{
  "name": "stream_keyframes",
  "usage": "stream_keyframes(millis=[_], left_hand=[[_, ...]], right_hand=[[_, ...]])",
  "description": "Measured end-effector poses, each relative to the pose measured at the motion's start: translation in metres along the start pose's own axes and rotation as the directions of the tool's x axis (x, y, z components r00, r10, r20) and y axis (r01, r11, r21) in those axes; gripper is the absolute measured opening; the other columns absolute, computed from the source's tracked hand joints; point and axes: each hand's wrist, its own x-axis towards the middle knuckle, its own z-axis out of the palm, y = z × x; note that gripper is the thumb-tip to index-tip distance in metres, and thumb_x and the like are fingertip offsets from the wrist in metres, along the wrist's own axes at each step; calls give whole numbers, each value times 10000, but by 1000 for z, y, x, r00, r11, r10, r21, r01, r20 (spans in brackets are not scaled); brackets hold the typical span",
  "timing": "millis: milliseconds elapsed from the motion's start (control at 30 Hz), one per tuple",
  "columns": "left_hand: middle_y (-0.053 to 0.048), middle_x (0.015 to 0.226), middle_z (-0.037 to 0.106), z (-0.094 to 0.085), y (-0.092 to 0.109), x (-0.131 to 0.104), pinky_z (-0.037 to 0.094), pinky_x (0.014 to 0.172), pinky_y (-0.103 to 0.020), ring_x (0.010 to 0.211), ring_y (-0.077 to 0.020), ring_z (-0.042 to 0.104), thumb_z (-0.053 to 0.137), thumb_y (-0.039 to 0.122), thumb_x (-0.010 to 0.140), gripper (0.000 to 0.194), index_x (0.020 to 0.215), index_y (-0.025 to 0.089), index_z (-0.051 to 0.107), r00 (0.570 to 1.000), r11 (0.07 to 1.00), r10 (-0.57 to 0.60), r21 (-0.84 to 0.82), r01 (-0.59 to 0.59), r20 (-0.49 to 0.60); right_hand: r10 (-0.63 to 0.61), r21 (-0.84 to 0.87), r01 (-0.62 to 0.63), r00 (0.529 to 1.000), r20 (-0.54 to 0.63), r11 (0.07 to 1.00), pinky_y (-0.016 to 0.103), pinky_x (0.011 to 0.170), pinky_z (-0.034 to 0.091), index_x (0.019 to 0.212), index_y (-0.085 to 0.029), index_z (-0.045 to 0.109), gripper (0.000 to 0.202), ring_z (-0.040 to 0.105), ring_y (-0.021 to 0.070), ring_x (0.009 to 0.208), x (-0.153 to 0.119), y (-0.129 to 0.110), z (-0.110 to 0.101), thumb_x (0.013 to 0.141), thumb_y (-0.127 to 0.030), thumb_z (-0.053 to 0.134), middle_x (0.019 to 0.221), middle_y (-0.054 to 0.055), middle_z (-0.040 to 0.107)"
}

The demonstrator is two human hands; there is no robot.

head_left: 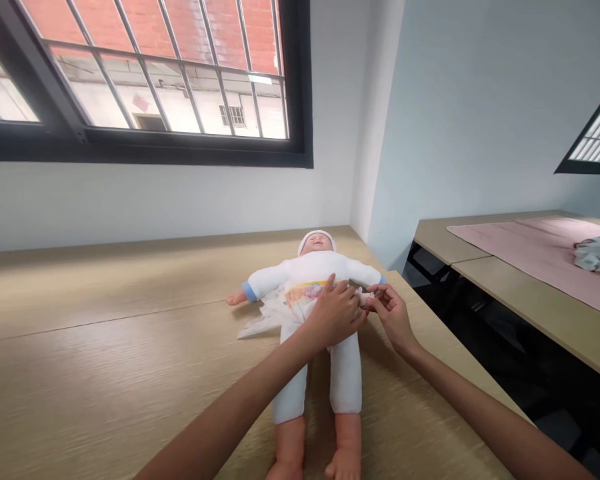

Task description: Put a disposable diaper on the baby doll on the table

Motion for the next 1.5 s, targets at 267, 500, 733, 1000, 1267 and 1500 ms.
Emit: stream_keyframes(millis=[267, 500, 733, 1000, 1267, 1500], left_hand=[[-49, 865, 663, -1, 1, 0, 294, 1057, -475, 1003, -228, 558, 440, 356, 927, 299, 833, 174, 658, 999, 1000, -9, 11, 8, 35], [-49, 868, 661, 0, 1, 1, 297, 1057, -470, 981, -222, 562, 428, 361, 930, 317, 823, 174, 660, 1000, 1000, -8, 3, 8, 18], [-41, 857, 667, 2, 0, -1, 301, 1055, -483, 973, -226, 565, 436, 350, 930, 294, 843, 182, 661, 1000, 1000, 4, 12, -4, -11], [-50, 889, 671, -2, 1, 0, 301, 1062, -477, 995, -227, 562, 428, 314, 922, 288, 862, 168, 668, 1000, 1000, 3, 0, -3, 29], [-45, 865, 669, 0, 1, 0, 293, 1068, -479, 975, -223, 566, 414, 330, 930, 307, 853, 172, 666, 1000, 1000, 0, 8, 0, 23], [-46, 875, 670, -1, 1, 0, 293, 1062, -474, 981, -221, 562, 432, 341, 929, 291, 844, 181, 660, 1000, 1000, 2, 0, -2, 19]], right_hand=[[-22, -116, 32, 996, 86, 993, 343, 749, 543, 788, -168, 706, 143, 655, 190, 767, 0, 8, -6, 765, -281, 622, 808, 58, 706], [-19, -118, 27, 998, 66, 993, 343, 726, 544, 807, -167, 714, 163, 655, 195, 762, -1, 2, -4, 754, -293, 626, 811, 59, 712], [-22, -87, 25, 999, 39, 996, 344, 722, 545, 741, -179, 680, 131, 645, 182, 726, -1, 1, -3, 737, -305, 645, 787, 43, 701], [-21, -76, 24, 999, 37, 997, 340, 714, 547, 724, -179, 664, 107, 642, 171, 707, -1, -1, -2, 737, -277, 623, 768, 29, 680], [-27, -103, 30, 999, 35, 994, 334, 699, 546, 747, -175, 665, 126, 638, 174, 707, -2, 1, -4, 745, -294, 624, 766, 38, 686], [-31, -116, 35, 999, 34, 993, 334, 702, 548, 745, -182, 665, 116, 636, 174, 716, -1, 1, -4, 751, -286, 614, 771, 37, 686]])
